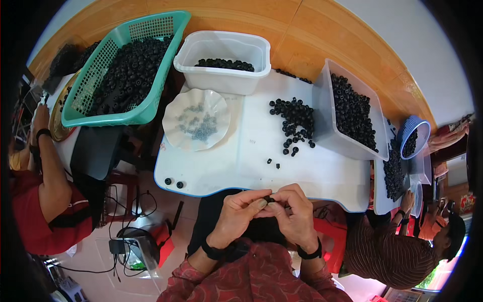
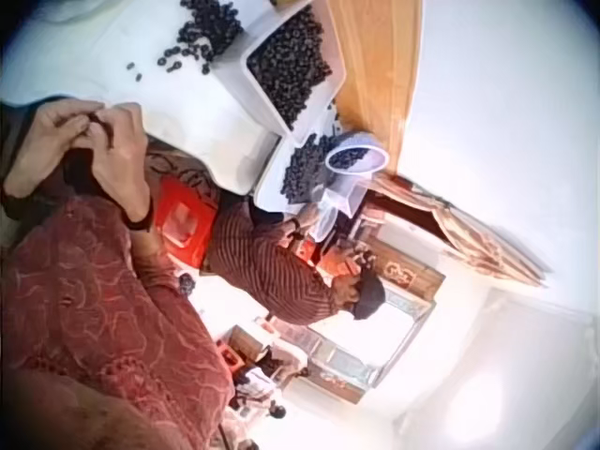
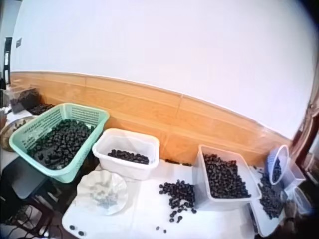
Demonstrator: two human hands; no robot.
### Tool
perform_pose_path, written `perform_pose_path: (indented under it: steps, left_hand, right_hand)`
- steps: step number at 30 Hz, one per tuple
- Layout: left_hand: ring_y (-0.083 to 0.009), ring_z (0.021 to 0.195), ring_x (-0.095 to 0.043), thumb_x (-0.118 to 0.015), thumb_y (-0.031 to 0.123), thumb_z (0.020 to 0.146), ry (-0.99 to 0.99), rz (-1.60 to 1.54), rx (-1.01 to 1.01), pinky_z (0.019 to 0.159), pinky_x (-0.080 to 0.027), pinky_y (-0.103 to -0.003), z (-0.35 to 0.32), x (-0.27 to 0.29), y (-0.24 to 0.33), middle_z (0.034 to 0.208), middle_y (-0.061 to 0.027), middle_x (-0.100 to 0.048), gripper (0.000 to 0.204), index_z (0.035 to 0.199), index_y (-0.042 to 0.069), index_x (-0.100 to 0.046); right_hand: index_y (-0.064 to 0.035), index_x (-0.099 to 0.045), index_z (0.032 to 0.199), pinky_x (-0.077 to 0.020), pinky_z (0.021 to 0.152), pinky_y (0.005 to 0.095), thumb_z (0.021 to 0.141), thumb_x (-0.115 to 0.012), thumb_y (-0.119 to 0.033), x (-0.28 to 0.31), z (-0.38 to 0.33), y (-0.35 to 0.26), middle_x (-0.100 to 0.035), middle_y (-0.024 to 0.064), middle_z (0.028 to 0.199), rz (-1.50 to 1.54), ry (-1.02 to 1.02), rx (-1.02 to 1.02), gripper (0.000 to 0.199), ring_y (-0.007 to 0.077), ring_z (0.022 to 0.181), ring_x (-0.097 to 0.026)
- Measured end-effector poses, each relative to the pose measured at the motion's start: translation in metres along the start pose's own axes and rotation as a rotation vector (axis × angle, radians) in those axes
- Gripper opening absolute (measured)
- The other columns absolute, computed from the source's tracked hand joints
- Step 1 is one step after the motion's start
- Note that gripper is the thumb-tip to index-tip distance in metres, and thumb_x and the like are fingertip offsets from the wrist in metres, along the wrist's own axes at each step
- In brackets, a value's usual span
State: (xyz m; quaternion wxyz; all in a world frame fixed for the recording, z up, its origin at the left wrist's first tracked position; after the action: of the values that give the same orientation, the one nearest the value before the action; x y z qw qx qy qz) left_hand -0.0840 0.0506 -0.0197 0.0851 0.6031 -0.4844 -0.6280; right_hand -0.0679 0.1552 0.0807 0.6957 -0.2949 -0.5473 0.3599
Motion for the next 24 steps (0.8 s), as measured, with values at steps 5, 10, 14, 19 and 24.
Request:
perform_pose_path:
  steps: [5, 10, 14, 19, 24]
  left_hand:
    - [-0.0244, 0.088, -0.071, -0.057, -0.004, 0.094, 0.015, -0.099, 0.015, 0.083, -0.061, -0.033, 0.004, 0.002, -0.003, 0.103, -0.0193, -0.068, 0.022, 0.115, -0.009, -0.061]
    - [-0.0222, 0.085, -0.071, -0.06, -0.003, 0.092, -0.013, -0.194, 0.034, 0.079, -0.062, -0.034, 0.007, 0.003, -0.011, 0.099, -0.0171, -0.068, 0.02, 0.112, -0.008, -0.063]
    - [-0.0203, 0.083, -0.071, -0.061, -0.001, 0.093, 0.008, -0.201, 0.043, 0.078, -0.062, -0.034, 0.006, 0.006, -0.013, 0.097, -0.0152, -0.069, 0.02, 0.112, -0.007, -0.064]
    - [-0.0218, 0.084, -0.071, -0.058, 0.0, 0.095, 0.031, -0.12, 0.044, 0.078, -0.062, -0.033, 0.004, 0.009, -0.01, 0.096, -0.0161, -0.069, 0.022, 0.115, -0.007, -0.063]
    - [-0.0248, 0.086, -0.071, -0.055, 0.0, 0.097, 0.028, -0.08, 0.036, 0.081, -0.061, -0.034, 0.001, 0.008, -0.005, 0.096, -0.0182, -0.07, 0.023, 0.118, -0.007, -0.061]
  right_hand:
    - [0.0013, -0.06, 0.095, -0.0519, 0.062, 0.031, 0.079, -0.069, 0.008, 0.005, 0.001, -0.001, -0.058, 0.0129, 0.091, -0.015, 0.009, 0.025, 0.019, 0.0231, 0.072, -0.063]
    - [0.0011, -0.06, 0.094, -0.0512, 0.062, 0.0293, 0.079, -0.068, 0.009, 0.004, -0.002, 0.006, -0.058, 0.0113, 0.09, -0.004, 0.04, 0.032, 0.018, 0.0199, 0.072, -0.062]
    - [0.001, -0.059, 0.094, -0.0512, 0.061, 0.0315, 0.079, -0.068, 0.009, 0.001, -0.003, 0.007, -0.058, 0.0135, 0.09, -0.03, 0.027, 0.035, 0.019, 0.0242, 0.071, -0.062]
    - [0.0012, -0.059, 0.094, -0.0511, 0.061, 0.0308, 0.078, -0.068, 0.009, -0.001, -0.003, 0.008, -0.058, 0.0132, 0.09, -0.012, 0.017, 0.026, 0.019, 0.0233, 0.07, -0.063]
    - [0.0012, -0.059, 0.094, -0.0511, 0.061, 0.0305, 0.079, -0.068, 0.009, 0.0, -0.002, 0.01, -0.058, 0.0125, 0.089, 0.004, 0.023, 0.016, 0.019, 0.0224, 0.071, -0.063]
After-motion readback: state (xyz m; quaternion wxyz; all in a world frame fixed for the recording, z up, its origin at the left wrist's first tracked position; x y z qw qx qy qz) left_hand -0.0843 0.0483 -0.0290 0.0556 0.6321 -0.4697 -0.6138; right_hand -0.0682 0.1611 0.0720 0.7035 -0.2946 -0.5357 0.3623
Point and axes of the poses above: each hand's wrist, its own z-axis towards the middle knuckle, its own x-axis out of the back of the hand, y = z × x, the point moved 10 cm from there along z, towards the middle knuckle
